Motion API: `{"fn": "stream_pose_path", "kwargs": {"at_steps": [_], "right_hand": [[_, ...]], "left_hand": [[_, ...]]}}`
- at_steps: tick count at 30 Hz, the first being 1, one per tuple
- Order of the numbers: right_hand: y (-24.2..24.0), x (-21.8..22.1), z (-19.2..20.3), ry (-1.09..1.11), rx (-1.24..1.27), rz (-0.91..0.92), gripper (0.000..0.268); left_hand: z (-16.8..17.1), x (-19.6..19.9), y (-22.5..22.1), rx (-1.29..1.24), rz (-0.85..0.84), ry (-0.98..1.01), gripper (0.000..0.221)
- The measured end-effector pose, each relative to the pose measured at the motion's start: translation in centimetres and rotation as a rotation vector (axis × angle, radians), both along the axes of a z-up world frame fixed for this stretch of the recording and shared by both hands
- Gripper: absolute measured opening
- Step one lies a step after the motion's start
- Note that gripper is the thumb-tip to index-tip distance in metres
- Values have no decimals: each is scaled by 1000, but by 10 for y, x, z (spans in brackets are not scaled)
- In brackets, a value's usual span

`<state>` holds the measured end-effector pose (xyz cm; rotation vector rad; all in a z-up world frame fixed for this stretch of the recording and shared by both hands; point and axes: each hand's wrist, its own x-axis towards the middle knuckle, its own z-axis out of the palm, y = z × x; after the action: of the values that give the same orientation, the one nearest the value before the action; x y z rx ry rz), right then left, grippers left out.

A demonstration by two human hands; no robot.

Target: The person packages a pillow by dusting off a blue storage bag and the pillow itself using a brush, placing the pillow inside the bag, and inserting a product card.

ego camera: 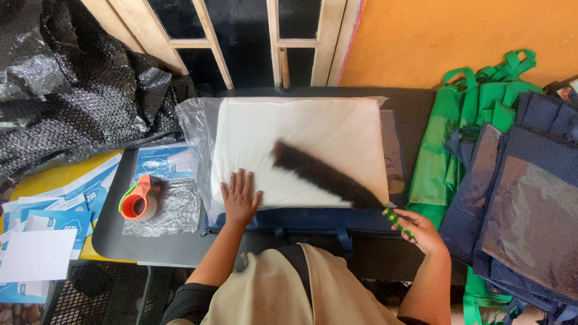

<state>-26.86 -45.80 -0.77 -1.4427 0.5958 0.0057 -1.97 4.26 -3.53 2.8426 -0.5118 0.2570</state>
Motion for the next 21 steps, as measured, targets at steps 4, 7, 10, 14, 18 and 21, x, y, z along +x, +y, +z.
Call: {"fn": "stream_pose_path", "kwargs": {"at_steps": [4, 7, 10, 14, 18, 21], "right_hand": [[-11, 12, -12, -164, 39, -323, 35], [-9, 15, -6, -232, 74, -408, 35], [-6, 11, -6, -198, 72, -267, 37], [7, 6, 5, -31, -4, 80, 37], [-9, 10, -24, -29, -43, 8, 38], [-38, 11, -65, -77, -33, -264, 40]], "left_hand": [[-3, 1, 1, -29, -1, 27, 69], [-5, -1, 2, -28, -1, 21, 69], [-7, 2, 1, -37, -5, 13, 69], [-1, -1, 0, -1, -7, -26, 70], [-2, 1, 1, 3, -2, -12, 68], [-4, 2, 0, -43, 5, 23, 68]]}}
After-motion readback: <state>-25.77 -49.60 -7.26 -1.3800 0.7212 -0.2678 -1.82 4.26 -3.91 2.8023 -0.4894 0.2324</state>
